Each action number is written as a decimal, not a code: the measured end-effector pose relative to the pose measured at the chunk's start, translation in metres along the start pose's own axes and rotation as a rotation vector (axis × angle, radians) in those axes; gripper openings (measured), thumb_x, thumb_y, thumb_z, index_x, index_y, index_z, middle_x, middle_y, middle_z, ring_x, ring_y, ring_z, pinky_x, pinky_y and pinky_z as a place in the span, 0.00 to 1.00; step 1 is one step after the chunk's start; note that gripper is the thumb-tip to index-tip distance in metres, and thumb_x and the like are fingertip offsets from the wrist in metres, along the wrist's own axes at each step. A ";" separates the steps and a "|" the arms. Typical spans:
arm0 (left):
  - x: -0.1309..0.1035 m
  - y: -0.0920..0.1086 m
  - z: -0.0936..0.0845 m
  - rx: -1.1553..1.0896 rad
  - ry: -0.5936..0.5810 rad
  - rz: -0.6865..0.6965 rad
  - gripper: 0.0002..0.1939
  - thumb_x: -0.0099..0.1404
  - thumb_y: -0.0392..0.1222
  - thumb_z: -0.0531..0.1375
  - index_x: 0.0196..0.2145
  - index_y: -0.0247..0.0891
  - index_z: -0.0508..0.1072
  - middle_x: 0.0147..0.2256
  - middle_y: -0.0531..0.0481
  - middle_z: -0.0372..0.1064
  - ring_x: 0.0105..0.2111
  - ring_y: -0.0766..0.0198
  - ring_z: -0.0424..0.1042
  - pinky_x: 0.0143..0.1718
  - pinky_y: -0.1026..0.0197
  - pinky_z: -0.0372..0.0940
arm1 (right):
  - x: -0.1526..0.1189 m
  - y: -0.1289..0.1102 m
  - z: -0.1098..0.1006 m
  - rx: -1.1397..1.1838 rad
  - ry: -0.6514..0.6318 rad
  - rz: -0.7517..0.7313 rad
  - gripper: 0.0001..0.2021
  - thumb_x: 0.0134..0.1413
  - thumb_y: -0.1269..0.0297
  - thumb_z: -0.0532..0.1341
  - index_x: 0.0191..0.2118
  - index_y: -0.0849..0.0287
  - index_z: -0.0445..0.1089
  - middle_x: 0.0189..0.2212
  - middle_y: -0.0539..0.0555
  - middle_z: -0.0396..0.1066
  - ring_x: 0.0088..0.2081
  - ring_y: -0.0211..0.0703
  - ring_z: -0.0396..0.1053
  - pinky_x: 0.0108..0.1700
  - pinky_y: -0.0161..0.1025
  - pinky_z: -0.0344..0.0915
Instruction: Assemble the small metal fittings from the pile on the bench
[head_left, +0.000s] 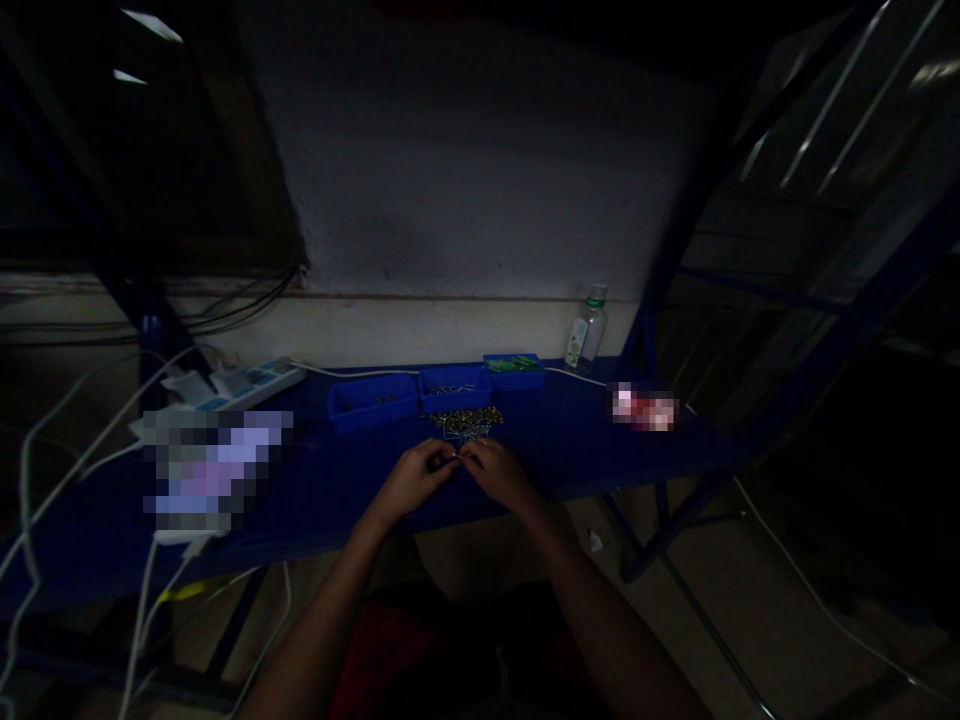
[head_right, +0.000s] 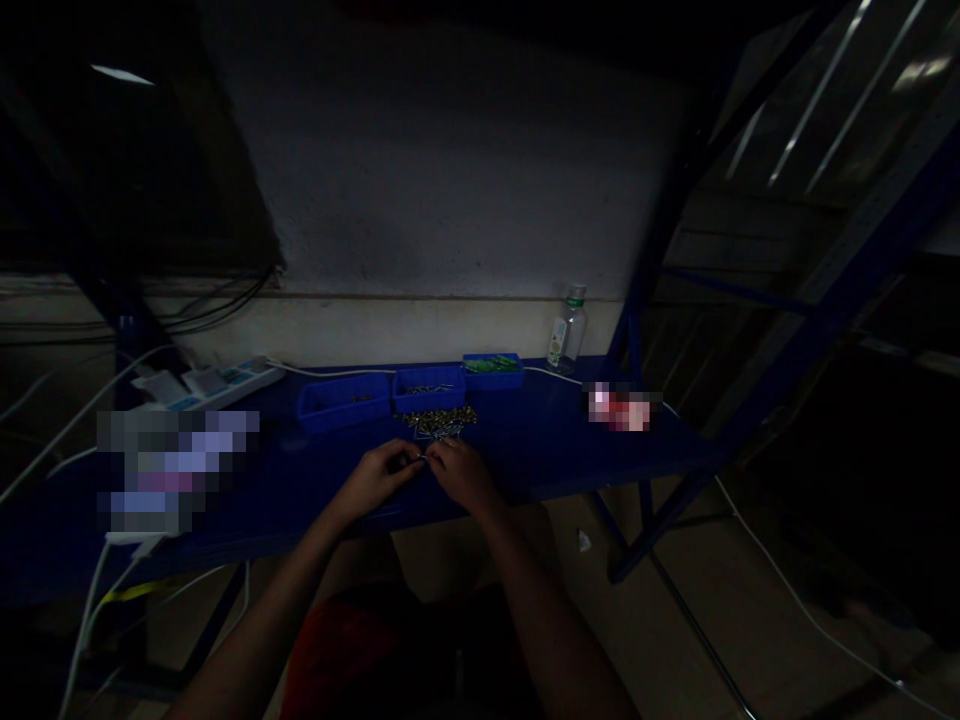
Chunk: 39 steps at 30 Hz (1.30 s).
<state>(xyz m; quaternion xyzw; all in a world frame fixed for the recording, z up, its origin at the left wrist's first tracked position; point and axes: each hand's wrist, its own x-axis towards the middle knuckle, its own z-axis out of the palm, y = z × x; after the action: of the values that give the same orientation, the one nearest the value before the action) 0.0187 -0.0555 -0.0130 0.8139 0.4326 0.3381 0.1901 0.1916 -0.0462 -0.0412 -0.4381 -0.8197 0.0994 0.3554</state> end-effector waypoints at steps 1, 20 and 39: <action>0.000 -0.001 0.000 -0.007 0.000 0.000 0.11 0.59 0.45 0.55 0.37 0.37 0.71 0.33 0.50 0.69 0.31 0.64 0.67 0.33 0.64 0.61 | 0.000 0.000 0.000 0.009 -0.006 -0.006 0.04 0.57 0.68 0.54 0.35 0.57 0.66 0.33 0.51 0.68 0.39 0.38 0.64 0.41 0.34 0.57; 0.001 -0.009 0.002 -0.067 0.071 -0.015 0.14 0.61 0.49 0.54 0.36 0.37 0.73 0.35 0.48 0.71 0.35 0.62 0.69 0.39 0.61 0.62 | 0.000 -0.001 -0.001 0.072 -0.010 0.006 0.05 0.58 0.66 0.53 0.36 0.57 0.65 0.34 0.50 0.69 0.38 0.37 0.65 0.41 0.33 0.57; 0.000 -0.003 0.000 -0.083 0.010 0.006 0.14 0.61 0.49 0.54 0.35 0.38 0.74 0.35 0.49 0.71 0.35 0.63 0.69 0.39 0.62 0.62 | -0.001 -0.002 -0.003 0.038 -0.037 -0.004 0.05 0.58 0.66 0.53 0.34 0.57 0.65 0.32 0.50 0.68 0.36 0.37 0.65 0.38 0.32 0.56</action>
<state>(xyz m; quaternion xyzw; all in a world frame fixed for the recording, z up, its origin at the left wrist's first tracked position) 0.0174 -0.0539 -0.0144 0.8049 0.4165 0.3606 0.2206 0.1922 -0.0488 -0.0386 -0.4279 -0.8250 0.1224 0.3483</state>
